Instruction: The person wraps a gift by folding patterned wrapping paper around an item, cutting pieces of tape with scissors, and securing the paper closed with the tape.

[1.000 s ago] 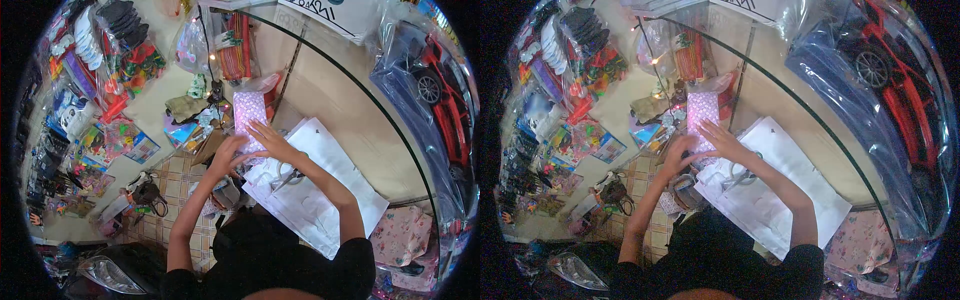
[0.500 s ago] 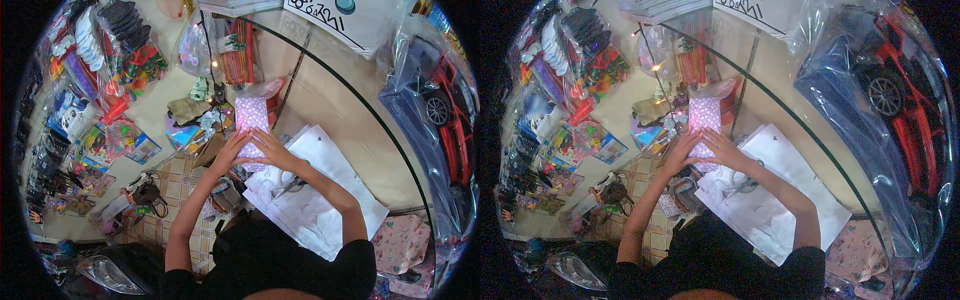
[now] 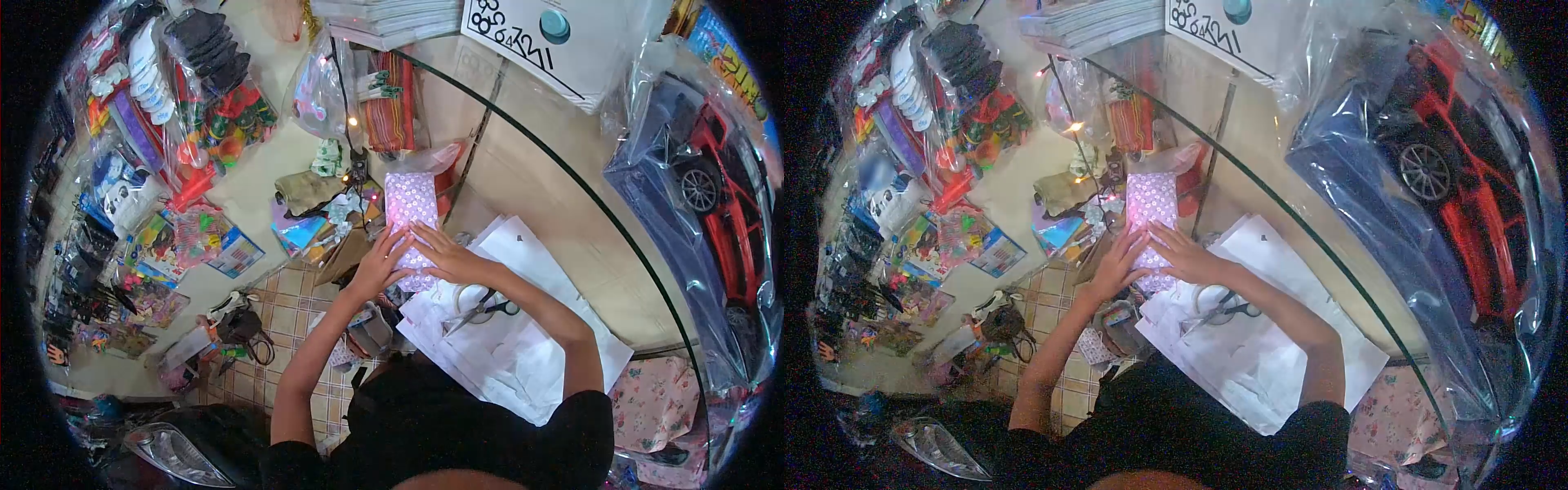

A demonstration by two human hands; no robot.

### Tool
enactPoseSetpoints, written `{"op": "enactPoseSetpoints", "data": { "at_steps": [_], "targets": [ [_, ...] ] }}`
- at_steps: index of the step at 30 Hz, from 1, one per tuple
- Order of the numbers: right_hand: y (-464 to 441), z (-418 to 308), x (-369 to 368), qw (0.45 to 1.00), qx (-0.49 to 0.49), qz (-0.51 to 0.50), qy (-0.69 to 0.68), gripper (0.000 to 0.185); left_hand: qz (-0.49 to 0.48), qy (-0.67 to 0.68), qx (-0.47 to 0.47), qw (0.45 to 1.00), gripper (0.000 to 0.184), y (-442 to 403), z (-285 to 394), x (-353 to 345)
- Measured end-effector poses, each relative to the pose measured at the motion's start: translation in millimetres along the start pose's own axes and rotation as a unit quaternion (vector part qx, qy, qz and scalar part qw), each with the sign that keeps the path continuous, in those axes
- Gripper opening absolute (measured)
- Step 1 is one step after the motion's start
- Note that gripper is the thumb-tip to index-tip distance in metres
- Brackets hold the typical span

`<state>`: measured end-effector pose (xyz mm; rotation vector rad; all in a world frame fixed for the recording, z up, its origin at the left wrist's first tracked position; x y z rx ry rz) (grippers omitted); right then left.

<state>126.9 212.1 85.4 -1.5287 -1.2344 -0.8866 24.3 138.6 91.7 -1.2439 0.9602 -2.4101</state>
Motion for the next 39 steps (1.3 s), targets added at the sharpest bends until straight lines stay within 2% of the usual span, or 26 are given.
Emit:
{"op": "enactPoseSetpoints", "data": {
  "at_steps": [6,12,14,18,25,34,37,39],
  "targets": [
    [5,-23,31,0.994,-0.062,0.085,0.031,0.063,-0.008,-0.022,-0.007,1.000,0.070,3,0,-1],
    [10,-48,43,0.984,-0.041,0.170,0.029,0.045,0.008,0.002,0.014,1.000,0.067,4,-2,0],
    [11,-55,43,0.987,-0.034,0.157,0.005,0.035,0.017,0.027,0.042,0.999,0.066,5,-4,1],
    [19,-71,33,0.996,0.001,0.093,-0.018,0.019,0.010,0.015,0.036,0.999,0.062,3,0,3],
    [25,-58,-1,0.997,-0.047,0.049,0.026,0.016,0.014,0.018,0.033,0.999,0.057,2,3,6],
    [30,-48,-14,0.989,-0.070,0.124,0.039,0.024,0.019,0.010,0.037,0.999,0.056,4,2,4],
    [30,-43,-19,0.990,-0.090,0.101,0.036,0.024,0.019,0.004,0.034,0.999,0.056,4,3,3],
    [30,-48,-16,0.988,-0.084,0.123,0.048,0.021,0.020,-0.002,0.032,0.999,0.056,3,4,5]
  ]
}}
Point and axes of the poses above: each hand's wrist, its own y-axis away from the middle knuckle, its own x-axis out of the back of the hand, z = x × y, the point moved 8 cm from there along -y, towards the middle knuckle, and after that the axes turned 7 degrees about z, right-handed, at the moved point
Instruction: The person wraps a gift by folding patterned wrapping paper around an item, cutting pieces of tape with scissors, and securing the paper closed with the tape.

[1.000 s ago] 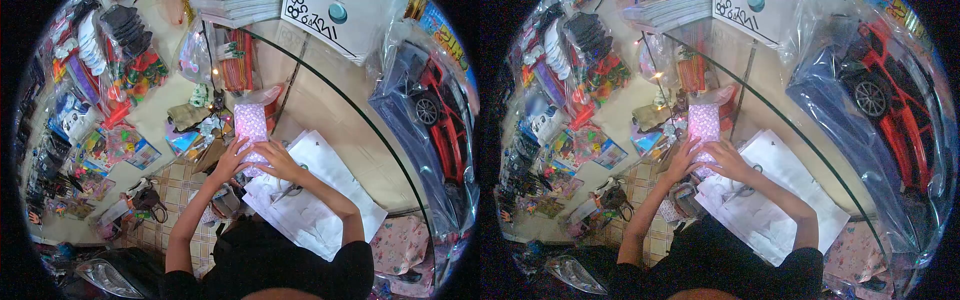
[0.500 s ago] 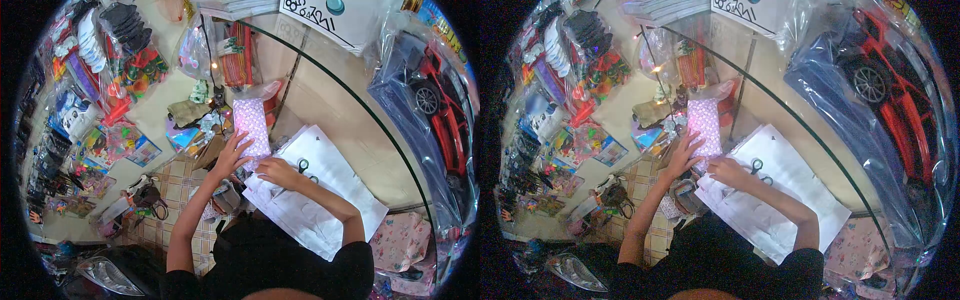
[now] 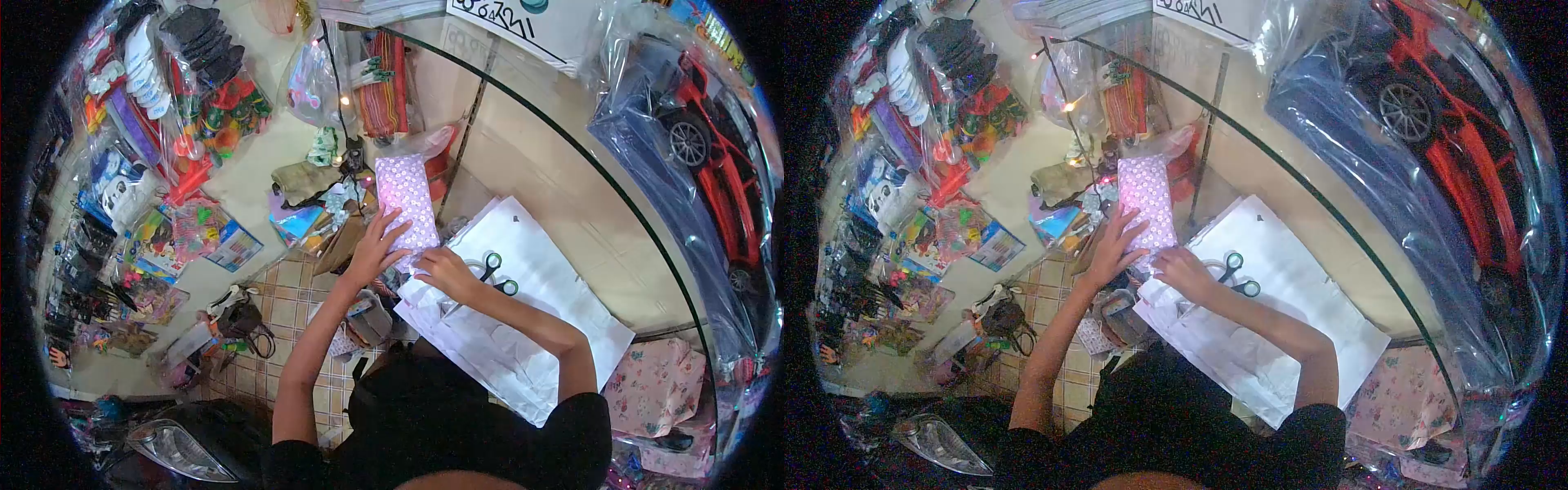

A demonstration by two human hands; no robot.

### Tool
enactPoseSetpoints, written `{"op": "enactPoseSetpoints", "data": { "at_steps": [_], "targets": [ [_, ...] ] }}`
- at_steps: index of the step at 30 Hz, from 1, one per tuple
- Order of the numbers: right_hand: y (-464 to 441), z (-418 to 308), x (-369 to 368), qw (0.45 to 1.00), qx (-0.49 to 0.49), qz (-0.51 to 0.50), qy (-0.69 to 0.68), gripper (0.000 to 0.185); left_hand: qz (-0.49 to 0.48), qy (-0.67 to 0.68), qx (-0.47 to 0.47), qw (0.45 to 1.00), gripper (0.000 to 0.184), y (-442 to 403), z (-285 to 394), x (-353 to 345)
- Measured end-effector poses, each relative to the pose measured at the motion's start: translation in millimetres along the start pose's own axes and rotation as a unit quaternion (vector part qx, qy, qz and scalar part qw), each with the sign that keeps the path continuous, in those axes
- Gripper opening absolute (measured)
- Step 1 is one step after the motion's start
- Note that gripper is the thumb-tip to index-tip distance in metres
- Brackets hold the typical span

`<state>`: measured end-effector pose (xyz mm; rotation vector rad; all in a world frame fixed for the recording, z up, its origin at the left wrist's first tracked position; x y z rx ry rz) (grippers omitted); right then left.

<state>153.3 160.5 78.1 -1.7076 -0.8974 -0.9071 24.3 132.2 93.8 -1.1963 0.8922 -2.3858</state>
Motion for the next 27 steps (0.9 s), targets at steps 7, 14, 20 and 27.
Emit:
{"op": "enactPoseSetpoints", "data": {
  "at_steps": [7,14,20,27],
  "targets": [
    [-1,-14,-2,0.989,0.045,-0.011,0.143,0.012,0.000,-0.010,0.000,1.000,0.056,-1,3,3],
    [-1,-18,12,0.978,0.066,0.066,0.186,0.018,0.020,-0.012,0.003,1.000,0.056,-2,8,7],
    [-10,-18,33,0.972,0.072,0.160,0.155,0.021,0.047,-0.006,0.018,0.999,0.039,-2,4,4],
    [-8,-3,15,0.971,0.104,0.123,0.175,0.020,0.063,-0.002,-0.001,0.998,0.020,7,5,-5]
  ]
}}
Point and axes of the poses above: each hand's wrist, its own y-axis away from the middle knuckle, its own x-axis out of the back of the hand, z = x × y, the point moved 8 cm from there along -y, towards the middle knuckle, and after that the axes turned 7 degrees about z, right-handed, at the moved point
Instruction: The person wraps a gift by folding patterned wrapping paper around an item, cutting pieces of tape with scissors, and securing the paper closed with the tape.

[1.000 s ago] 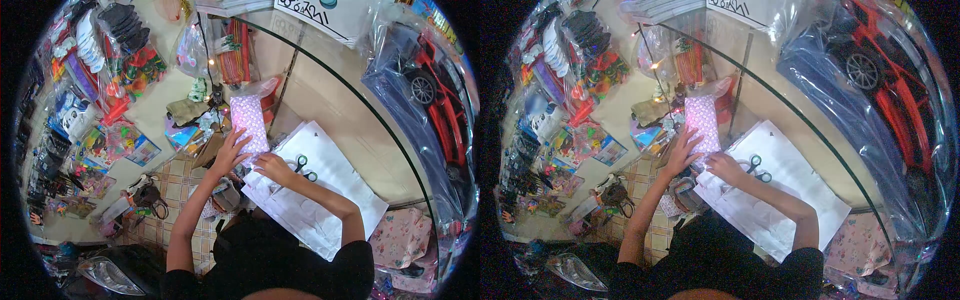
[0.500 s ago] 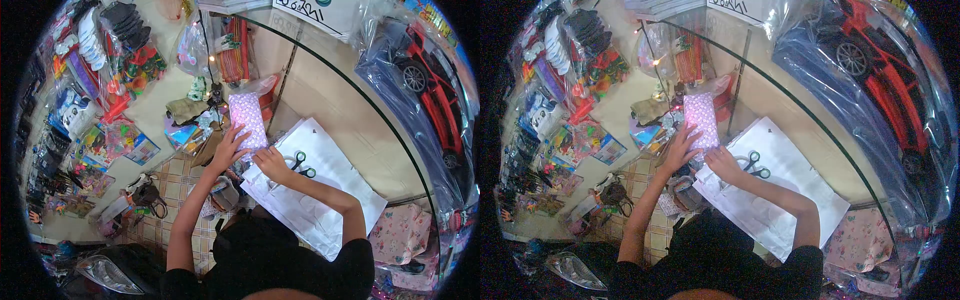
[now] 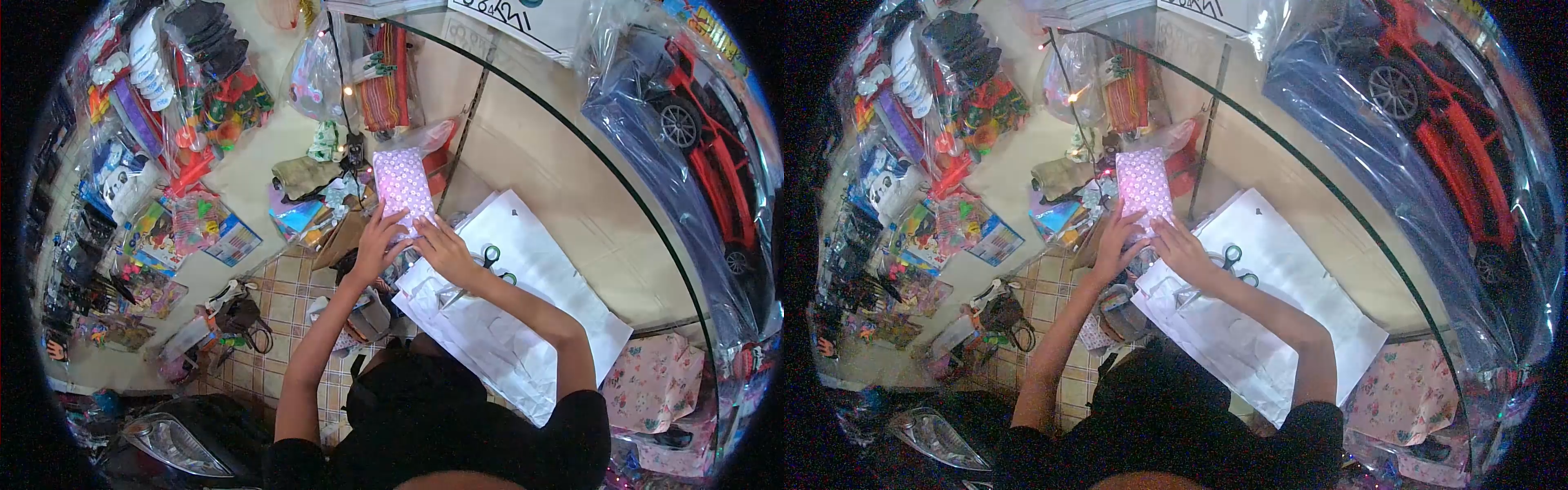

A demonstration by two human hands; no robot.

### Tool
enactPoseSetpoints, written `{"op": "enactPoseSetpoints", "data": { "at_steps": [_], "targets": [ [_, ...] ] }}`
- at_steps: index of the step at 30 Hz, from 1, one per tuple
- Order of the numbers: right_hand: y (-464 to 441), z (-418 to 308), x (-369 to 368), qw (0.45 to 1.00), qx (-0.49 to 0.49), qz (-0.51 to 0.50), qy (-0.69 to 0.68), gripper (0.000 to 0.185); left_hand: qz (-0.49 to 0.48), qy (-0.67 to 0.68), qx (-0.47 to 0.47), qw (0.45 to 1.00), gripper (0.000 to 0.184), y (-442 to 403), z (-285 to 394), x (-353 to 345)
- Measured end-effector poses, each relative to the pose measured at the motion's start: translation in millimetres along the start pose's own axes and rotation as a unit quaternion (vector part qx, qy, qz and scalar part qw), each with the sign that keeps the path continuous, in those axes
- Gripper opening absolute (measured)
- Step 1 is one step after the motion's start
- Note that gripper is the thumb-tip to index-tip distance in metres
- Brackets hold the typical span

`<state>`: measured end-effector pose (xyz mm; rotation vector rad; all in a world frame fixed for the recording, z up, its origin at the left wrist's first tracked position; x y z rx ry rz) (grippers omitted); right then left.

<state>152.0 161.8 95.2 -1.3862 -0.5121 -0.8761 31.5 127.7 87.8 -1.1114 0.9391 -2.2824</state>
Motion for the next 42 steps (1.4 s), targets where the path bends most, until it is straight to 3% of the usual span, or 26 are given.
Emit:
{"op": "enactPoseSetpoints", "data": {
  "at_steps": [5,11,16,19,22,26,29,32,42],
  "targets": [
    [-5,1,6,1.000,-0.007,0.017,-0.019,0.020,-0.013,0.053,-0.002,0.998,0.013,5,-4,2],
    [-8,6,8,0.994,-0.053,0.031,-0.085,0.022,-0.058,0.051,-0.008,0.997,0.021,-4,15,19],
    [-4,10,7,0.991,-0.077,0.050,-0.100,0.020,-0.037,0.030,-0.042,0.998,0.025,3,4,10],
    [-4,20,6,0.979,-0.104,0.041,-0.173,0.028,-0.034,0.014,-0.052,0.998,0.024,5,2,7],
    [-9,41,12,0.949,-0.203,-0.042,-0.240,0.039,-0.024,0.011,-0.063,0.998,0.023,3,5,8],
    [-19,43,12,0.979,-0.089,-0.030,-0.180,0.055,-0.027,0.011,-0.057,0.998,0.021,5,4,7],
    [-20,48,9,0.978,-0.085,-0.025,-0.186,0.063,-0.022,0.018,-0.065,0.997,0.020,5,2,6],
    [-19,52,0,0.976,-0.079,-0.045,-0.199,0.062,-0.058,0.009,-0.052,0.997,0.021,6,-1,4],
    [-16,59,2,0.955,-0.138,-0.021,-0.263,0.043,-0.042,0.068,-0.011,0.997,0.025,0,-1,8]
  ]
}}
Point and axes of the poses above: each hand's wrist, its own y-axis away from the middle knuckle, its own x-axis out of the back of the hand, z = x × y, the point moved 8 cm from there along -y, towards the middle knuckle, and after that the axes turned 7 degrees about z, right-handed, at the moved point
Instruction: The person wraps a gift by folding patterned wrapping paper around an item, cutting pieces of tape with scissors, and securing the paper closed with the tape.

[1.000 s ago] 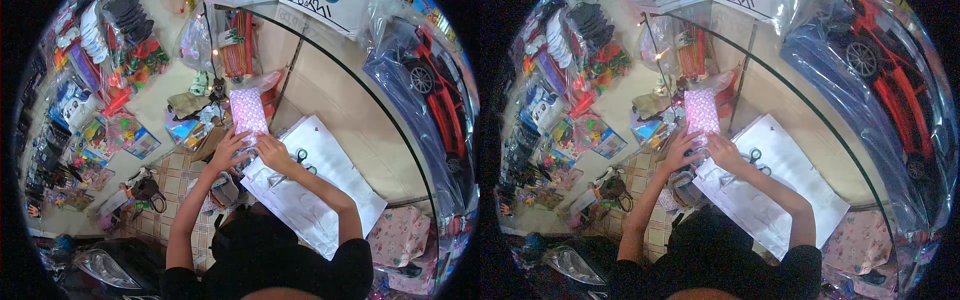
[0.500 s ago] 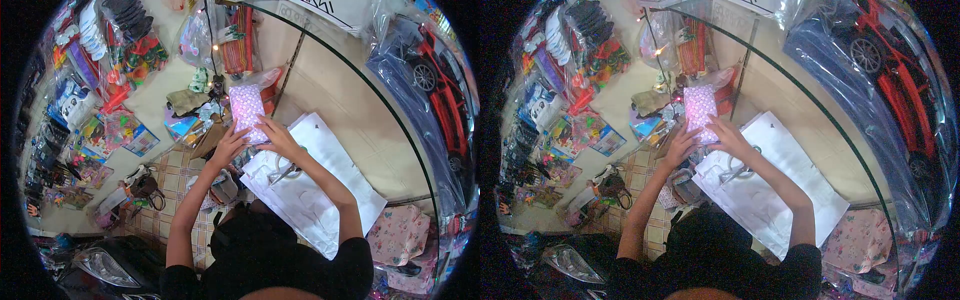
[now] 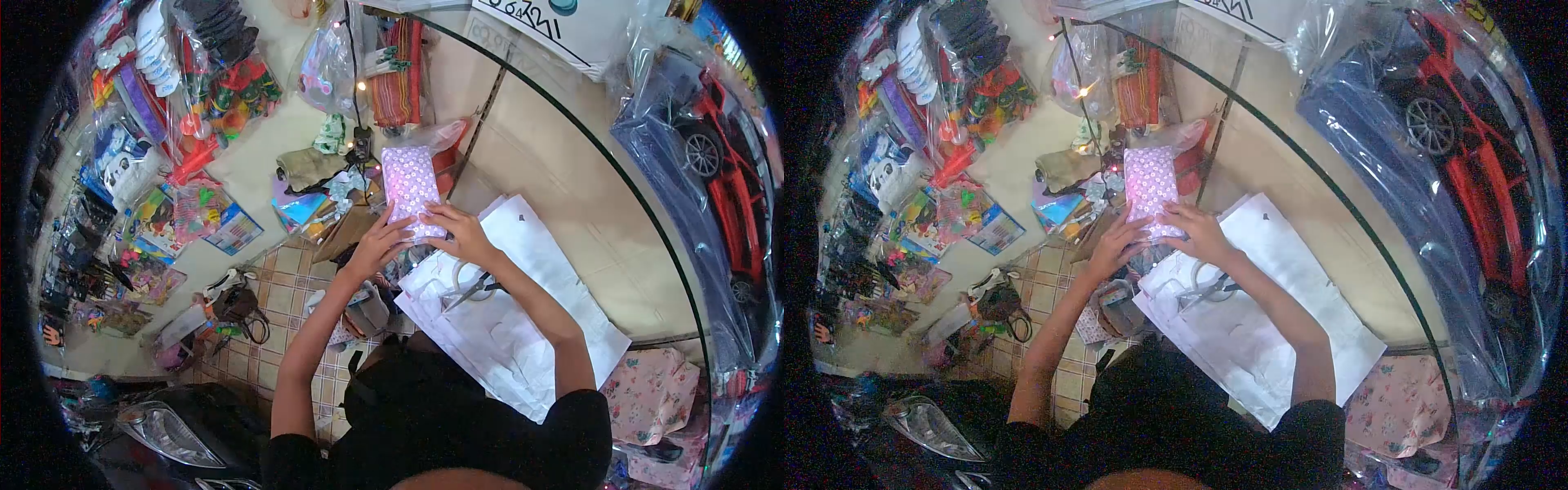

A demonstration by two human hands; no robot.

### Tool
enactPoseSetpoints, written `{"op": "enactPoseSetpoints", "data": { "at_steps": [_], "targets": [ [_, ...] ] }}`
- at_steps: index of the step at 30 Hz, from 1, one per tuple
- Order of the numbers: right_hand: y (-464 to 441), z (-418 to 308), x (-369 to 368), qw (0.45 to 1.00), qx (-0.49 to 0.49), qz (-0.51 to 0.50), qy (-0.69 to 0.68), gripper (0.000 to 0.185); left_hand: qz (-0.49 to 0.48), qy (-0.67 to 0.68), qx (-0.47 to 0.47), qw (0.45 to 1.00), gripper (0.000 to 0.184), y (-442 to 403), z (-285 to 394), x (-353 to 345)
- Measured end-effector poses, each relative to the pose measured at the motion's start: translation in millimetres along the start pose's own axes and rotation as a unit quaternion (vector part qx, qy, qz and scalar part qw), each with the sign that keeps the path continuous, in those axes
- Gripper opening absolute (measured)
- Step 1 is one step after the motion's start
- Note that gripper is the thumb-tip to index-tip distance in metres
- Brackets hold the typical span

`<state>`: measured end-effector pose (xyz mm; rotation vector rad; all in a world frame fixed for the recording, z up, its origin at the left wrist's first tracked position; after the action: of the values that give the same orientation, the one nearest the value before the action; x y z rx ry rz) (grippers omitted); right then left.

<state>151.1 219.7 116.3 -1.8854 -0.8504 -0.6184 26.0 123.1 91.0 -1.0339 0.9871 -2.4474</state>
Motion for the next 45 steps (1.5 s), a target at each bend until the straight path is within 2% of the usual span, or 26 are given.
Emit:
{"op": "enactPoseSetpoints", "data": {
  "at_steps": [2,5,8,9,12,18,24,27,30,33,36,39,42,45],
  "targets": [
    [0,-1,0,1.000,0.010,0.003,0.013,0.041,0.004,0.027,0.034,0.999,0.027,2,-7,-1],
    [1,-4,1,0.998,0.018,-0.002,0.054,0.042,0.171,0.074,0.147,0.971,0.026,32,-23,12],
    [1,-7,-1,0.996,0.037,-0.001,0.085,0.045,0.158,-0.044,0.135,0.977,0.023,58,-19,9],
    [-1,-11,-2,0.994,0.039,-0.009,0.102,0.046,0.173,-0.043,0.150,0.972,0.017,61,-15,11],
    [-2,-22,-2,0.987,0.044,-0.034,0.147,0.049,0.173,-0.016,0.173,0.970,0.018,68,-18,7],
    [-3,-26,-3,0.983,0.066,-0.038,0.168,0.049,0.151,-0.030,0.137,0.979,0.019,60,-11,2],
    [0,-23,-6,0.987,0.065,-0.025,0.143,0.048,0.194,-0.016,0.138,0.971,0.016,60,-15,2],
    [1,-24,-6,0.990,0.057,-0.025,0.128,0.049,0.187,0.018,0.150,0.971,0.020,62,-20,-1],
    [-1,-23,-5,0.994,0.046,-0.031,0.096,0.048,0.221,-0.014,0.152,0.963,0.029,63,-24,9],
    [0,-21,-8,0.994,0.043,-0.032,0.093,0.046,0.198,-0.099,0.104,0.970,0.040,27,10,23],
    [3,-17,-9,0.995,0.050,-0.023,0.086,0.047,0.097,-0.064,0.092,0.989,0.049,24,-3,4],
    [1,-18,-6,0.995,0.048,-0.029,0.086,0.049,0.102,0.001,0.129,0.986,0.052,27,-10,1],
    [0,-23,-2,0.993,0.045,-0.038,0.106,0.048,0.111,-0.035,0.109,0.987,0.046,20,0,7],
    [1,-24,-2,0.991,0.052,-0.024,0.120,0.046,0.105,-0.169,0.044,0.979,0.032,3,23,19]
  ]
}}
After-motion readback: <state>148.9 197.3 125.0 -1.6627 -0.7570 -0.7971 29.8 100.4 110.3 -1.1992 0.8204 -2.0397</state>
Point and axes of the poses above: each hand's wrist, its own y-axis away from the middle knuckle, its own x-axis out of the back of the hand, z = x × y, the point moved 8 cm from there along -y, towards the middle knuckle, and after that the axes turned 7 degrees about z, right-handed, at the moved point
